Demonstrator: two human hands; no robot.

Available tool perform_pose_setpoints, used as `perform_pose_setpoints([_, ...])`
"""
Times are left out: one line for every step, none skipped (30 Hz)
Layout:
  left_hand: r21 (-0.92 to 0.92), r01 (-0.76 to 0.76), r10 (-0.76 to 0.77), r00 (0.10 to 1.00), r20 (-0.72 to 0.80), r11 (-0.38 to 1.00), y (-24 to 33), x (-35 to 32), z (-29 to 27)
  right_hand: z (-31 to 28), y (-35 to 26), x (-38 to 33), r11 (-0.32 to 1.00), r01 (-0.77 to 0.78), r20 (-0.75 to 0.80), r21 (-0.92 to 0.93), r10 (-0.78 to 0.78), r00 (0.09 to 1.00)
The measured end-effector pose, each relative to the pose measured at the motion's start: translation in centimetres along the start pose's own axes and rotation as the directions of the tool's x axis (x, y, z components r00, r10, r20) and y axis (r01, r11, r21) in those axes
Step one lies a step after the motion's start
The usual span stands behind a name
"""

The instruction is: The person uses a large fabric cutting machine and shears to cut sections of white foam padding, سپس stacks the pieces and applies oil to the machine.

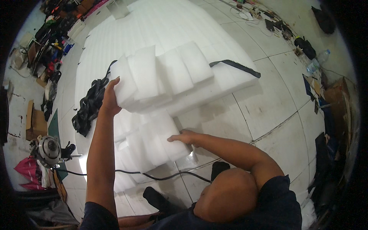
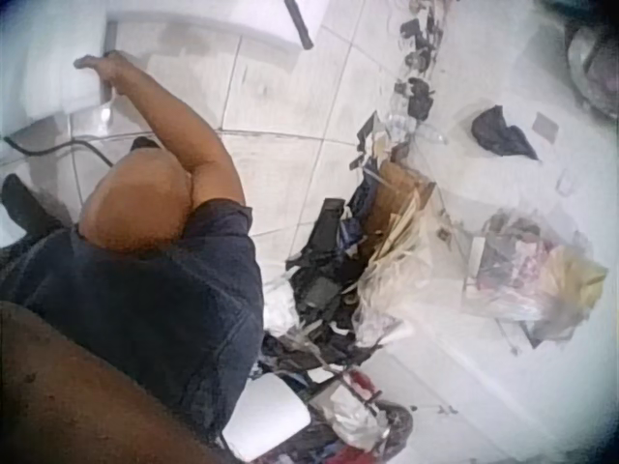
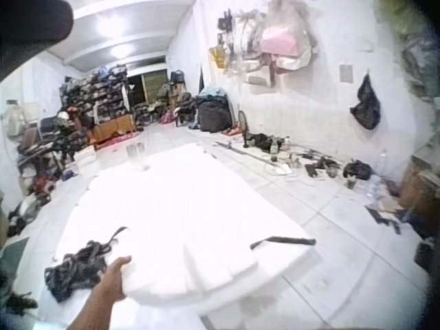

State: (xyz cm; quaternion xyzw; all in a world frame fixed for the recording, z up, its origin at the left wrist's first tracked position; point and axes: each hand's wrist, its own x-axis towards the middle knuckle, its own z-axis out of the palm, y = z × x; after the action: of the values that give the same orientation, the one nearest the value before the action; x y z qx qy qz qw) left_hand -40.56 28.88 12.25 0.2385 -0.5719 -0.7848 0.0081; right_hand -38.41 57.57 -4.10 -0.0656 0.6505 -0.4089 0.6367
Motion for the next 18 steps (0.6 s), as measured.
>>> perform_pose_setpoints([0.001, -0.003, 0.003, 1.000, 0.003, 1.000, 0.0, -0.1, 0.4, -0.3, 0.4, 0.1, 1.000, 0.001, -0.032, 0.025, 0.000, 0.999])
perform_pose_setpoints([0.002, -0.005, 0.005, 1.000, 0.006, 1.000, 0.1, -0.3, 0.7, -0.4, 0.8, 0.1, 0.999, 0.003, -0.064, 0.050, 0.000, 0.998])
perform_pose_setpoints([0.004, -0.008, 0.008, 1.000, 0.009, 1.000, 0.1, -0.3, 1.0, -0.7, 1.2, 0.1, 0.997, 0.006, -0.095, 0.076, 0.001, 0.995])
perform_pose_setpoints([0.022, -0.016, 0.015, 1.000, 0.016, 1.000, 0.1, -0.3, 0.7, -1.0, 1.4, -0.3, 0.995, 0.028, -0.089, 0.095, -0.020, 0.996])
perform_pose_setpoints([0.039, -0.026, 0.025, 0.999, 0.024, 0.999, 0.1, -0.2, 0.3, -1.7, 1.6, -1.0, 0.992, 0.051, -0.085, 0.113, -0.042, 0.996])
perform_pose_setpoints([0.056, -0.036, 0.034, 0.999, 0.033, 0.998, 0.0, -0.1, 0.0, -2.4, 1.9, -1.8, 0.989, 0.074, -0.081, 0.131, -0.064, 0.995])
perform_pose_setpoints([0.053, -0.047, 0.045, 0.998, 0.031, 0.998, 0.0, -0.1, -0.1, -3.2, 2.0, -2.7, 0.994, 0.087, -0.116, 0.061, -0.080, 0.990])
perform_pose_setpoints([0.047, -0.056, 0.055, 0.998, 0.027, 0.997, 0.0, -0.2, -0.2, -3.8, 2.1, -3.9, 0.996, 0.094, -0.148, -0.010, -0.094, 0.984])
perform_pose_setpoints([0.041, -0.065, 0.064, 0.998, 0.024, 0.997, -0.1, -0.2, -0.2, -4.6, 2.2, -5.1, 0.992, 0.098, -0.178, -0.081, -0.111, 0.978])
perform_pose_setpoints([0.019, -0.081, 0.080, 0.996, 0.037, 0.997, -0.3, -0.3, -0.2, -5.6, 2.2, -6.8, 0.977, 0.129, -0.102, -0.172, -0.148, 0.984])
perform_pose_setpoints([-0.002, -0.096, 0.096, 0.994, 0.053, 0.995, -0.4, -0.4, -0.1, -6.8, 2.0, -8.7, 0.952, 0.164, -0.023, -0.258, -0.176, 0.984])
perform_pose_setpoints([-0.019, -0.113, 0.114, 0.991, 0.063, 0.993, -0.4, -0.4, -0.1, -7.8, 1.5, -10.6, 0.918, 0.210, 0.064, -0.337, -0.200, 0.978])
perform_pose_setpoints([-0.009, -0.128, 0.128, 0.990, 0.055, 0.992, -0.4, -0.3, -0.3, -8.4, 0.7, -13.1, 0.901, 0.270, 0.084, -0.339, -0.257, 0.963])
perform_pose_setpoints([0.003, -0.141, 0.140, 0.989, 0.046, 0.990, -0.6, -0.2, -0.6, -8.6, -0.4, -15.7, 0.882, 0.330, 0.105, -0.336, -0.313, 0.944])
perform_pose_setpoints([0.017, -0.149, 0.149, 0.988, 0.040, 0.989, -0.7, -0.2, -0.8, -8.5, -2.1, -18.4, 0.897, 0.375, 0.019, -0.236, -0.381, 0.924])
perform_pose_setpoints([0.014, -0.131, 0.130, 0.991, 0.033, 0.991, -0.7, -0.2, -0.6, -8.8, -3.5, -20.6, 0.897, 0.420, -0.085, -0.137, -0.433, 0.897])
perform_pose_setpoints([0.014, -0.113, 0.113, 0.993, 0.031, 0.993, -0.6, -0.1, -0.4, -9.8, -4.5, -21.5, 0.874, 0.479, -0.222, -0.080, -0.485, 0.846])
perform_pose_setpoints([0.013, -0.099, 0.098, 0.995, 0.031, 0.995, -0.3, 0.0, -0.2, -11.1, -5.7, -21.8, 0.826, 0.562, -0.290, -0.041, -0.548, 0.785])
